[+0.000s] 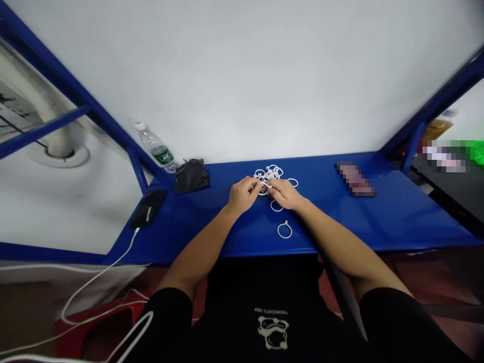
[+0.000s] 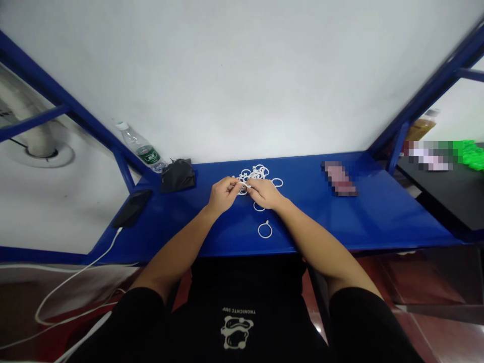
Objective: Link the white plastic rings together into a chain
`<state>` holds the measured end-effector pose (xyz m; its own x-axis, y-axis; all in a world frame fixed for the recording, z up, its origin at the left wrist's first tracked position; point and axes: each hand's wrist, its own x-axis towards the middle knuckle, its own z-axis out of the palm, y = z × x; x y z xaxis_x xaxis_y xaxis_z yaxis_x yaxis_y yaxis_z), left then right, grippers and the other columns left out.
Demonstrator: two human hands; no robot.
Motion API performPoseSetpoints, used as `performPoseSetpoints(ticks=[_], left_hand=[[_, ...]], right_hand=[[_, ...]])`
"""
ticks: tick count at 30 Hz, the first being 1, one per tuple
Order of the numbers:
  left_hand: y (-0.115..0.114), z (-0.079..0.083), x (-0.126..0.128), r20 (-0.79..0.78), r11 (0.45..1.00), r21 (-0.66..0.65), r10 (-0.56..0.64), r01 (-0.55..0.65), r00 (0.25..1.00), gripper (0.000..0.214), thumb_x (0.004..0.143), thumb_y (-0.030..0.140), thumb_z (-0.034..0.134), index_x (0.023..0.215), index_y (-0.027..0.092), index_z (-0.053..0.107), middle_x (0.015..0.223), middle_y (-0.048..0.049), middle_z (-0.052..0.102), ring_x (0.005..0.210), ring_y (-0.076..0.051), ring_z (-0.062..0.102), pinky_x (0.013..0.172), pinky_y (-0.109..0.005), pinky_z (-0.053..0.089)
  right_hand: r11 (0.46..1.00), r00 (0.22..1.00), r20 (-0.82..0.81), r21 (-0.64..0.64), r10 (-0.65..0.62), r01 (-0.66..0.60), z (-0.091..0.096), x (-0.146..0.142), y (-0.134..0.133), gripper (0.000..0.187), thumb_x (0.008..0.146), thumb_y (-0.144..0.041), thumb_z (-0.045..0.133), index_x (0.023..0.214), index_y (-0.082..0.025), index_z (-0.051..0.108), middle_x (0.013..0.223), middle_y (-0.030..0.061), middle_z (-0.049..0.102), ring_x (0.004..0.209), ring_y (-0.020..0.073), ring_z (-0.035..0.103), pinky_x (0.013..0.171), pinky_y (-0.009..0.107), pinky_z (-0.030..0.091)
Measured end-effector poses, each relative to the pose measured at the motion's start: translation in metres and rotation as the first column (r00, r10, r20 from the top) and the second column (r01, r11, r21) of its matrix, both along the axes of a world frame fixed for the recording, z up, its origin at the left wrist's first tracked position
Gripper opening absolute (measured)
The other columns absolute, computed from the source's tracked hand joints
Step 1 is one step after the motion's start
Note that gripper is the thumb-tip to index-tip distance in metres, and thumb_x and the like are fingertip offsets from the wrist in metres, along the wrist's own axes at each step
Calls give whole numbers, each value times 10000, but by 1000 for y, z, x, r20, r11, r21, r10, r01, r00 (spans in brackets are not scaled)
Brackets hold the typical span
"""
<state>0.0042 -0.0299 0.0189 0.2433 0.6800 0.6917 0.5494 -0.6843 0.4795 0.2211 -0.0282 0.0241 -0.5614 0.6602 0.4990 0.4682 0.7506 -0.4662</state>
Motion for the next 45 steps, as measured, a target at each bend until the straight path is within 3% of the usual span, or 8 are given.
performPoseSetpoints(ticks=[9,22,30,33,36,39,42,45], left_hand=[[0,-2,1,-10,999,-18,-40,40,999,194,1008,356,632,941,196,720,824,-23,735,689,-122,653,681,-243,502],[-4,0,6,-142,989,-44,-143,138,979,164,968,362,702,925,206,727,769,-4,701,633,-113,602,664,-250,490],[0,0,3,37,1000,-4,-19,19,999,279,976,409,682,1154,196,708,1052,-54,710,553,-59,501,625,-229,498],[-1,1,2,22,998,8,-57,57,998,254,998,399,643,1120,188,716,1005,-54,715,589,-81,543,672,-248,522],[-6,1,5,-152,979,-84,-196,185,969,208,1000,385,650,1037,203,744,917,-40,728,751,-137,660,768,-278,537],[-11,0,11,-339,916,-297,-366,271,867,197,975,393,700,1079,234,753,881,-9,729,834,-160,690,790,-285,520],[-12,-1,15,-438,851,-453,-472,266,765,219,954,429,731,1053,235,743,893,-4,717,837,-169,678,755,-286,493],[-11,-1,13,-458,836,-496,-480,233,748,266,925,470,758,899,211,706,910,-13,694,846,-178,656,737,-289,471]], right_hand=[[1000,999,-34,3,6,-6,-1,1,1,277,1045,-357,375,928,-231,593,812,44,688,734,213,654,708,319,480],[992,994,-103,-128,-31,17,4,1,3,241,865,-195,400,764,-218,618,665,12,640,613,184,597,639,299,470],[981,976,-101,-44,-194,191,-4,0,7,321,996,-260,480,1226,-225,701,994,53,793,880,239,733,812,351,548],[961,954,-119,-15,-277,277,-10,6,19,347,1021,-334,523,1310,-220,677,1166,95,776,1019,270,712,934,424,547],[925,917,-148,33,-371,379,-17,16,32,323,973,-329,592,1250,-205,703,1191,130,753,1054,304,679,996,508,521],[906,894,-179,29,-410,422,-20,23,38,251,952,-300,603,1150,-210,728,1096,110,760,982,291,674,953,499,532],[912,900,-200,63,-387,406,-18,20,34,205,957,-289,596,1090,-232,741,1052,86,767,981,281,672,943,479,535],[926,921,-190,104,-341,364,-13,12,25,193,979,-281,570,1060,-253,744,1049,76,770,1014,283,673,960,481,533]])
